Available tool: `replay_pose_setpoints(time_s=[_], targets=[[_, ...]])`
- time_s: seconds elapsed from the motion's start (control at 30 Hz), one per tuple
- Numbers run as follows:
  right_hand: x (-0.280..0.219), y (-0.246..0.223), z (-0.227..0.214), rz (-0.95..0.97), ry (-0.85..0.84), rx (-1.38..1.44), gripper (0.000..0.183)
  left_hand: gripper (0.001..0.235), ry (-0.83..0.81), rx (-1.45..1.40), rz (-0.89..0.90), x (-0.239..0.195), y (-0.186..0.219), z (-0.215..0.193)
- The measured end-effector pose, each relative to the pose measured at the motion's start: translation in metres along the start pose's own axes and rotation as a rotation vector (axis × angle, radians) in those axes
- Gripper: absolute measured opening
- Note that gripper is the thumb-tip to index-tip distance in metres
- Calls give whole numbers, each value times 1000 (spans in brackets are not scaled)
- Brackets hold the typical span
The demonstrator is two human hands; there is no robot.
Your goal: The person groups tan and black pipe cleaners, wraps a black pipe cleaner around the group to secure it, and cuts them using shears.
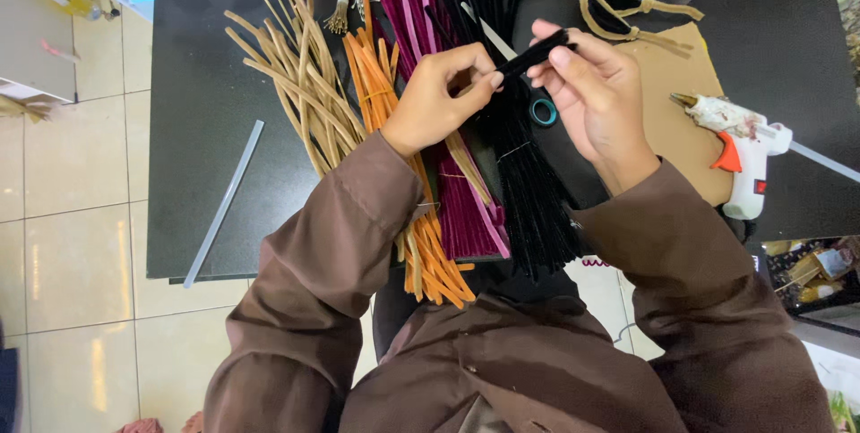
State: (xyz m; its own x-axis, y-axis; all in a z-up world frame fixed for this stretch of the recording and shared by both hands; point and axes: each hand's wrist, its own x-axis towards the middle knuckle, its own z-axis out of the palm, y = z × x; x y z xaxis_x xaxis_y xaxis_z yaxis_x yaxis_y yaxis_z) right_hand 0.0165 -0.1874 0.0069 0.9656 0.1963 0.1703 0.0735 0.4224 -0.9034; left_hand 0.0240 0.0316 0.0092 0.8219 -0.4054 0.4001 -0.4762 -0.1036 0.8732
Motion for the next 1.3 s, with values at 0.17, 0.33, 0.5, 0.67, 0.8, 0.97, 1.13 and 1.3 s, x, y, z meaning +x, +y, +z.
replay_pose_setpoints(time_s=[0.17, 0.33, 0.5, 0.67, 0.8, 0.97, 1.13, 1.3], targets=[[-3, 5, 4, -35, -11, -50, 36, 19, 75, 143, 80, -1, 1, 12], [0, 17, -1, -141, 12, -53, 17, 11, 128, 17, 124, 1, -1, 14], [-5, 15, 5, -200, -64, -239, 19, 4, 146, 8, 133, 0, 10, 19], [-4, 19, -1, -73, -22, 46, 28, 5, 188, -44, 102, -2, 6, 19], [0, 39, -16, -71, 38, 130, 8, 12, 196, 25, 118, -1, 8, 21], [-6, 44, -16, -125, 110, 55, 11, 8, 109, 69, 91, 5, 9, 20], [3, 33, -15, -181, 177, -66, 10, 10, -84, 171, -124, 29, 43, 12], [5, 32, -29, -230, 225, -82, 12, 10, -101, 214, -61, 41, 36, 18]])
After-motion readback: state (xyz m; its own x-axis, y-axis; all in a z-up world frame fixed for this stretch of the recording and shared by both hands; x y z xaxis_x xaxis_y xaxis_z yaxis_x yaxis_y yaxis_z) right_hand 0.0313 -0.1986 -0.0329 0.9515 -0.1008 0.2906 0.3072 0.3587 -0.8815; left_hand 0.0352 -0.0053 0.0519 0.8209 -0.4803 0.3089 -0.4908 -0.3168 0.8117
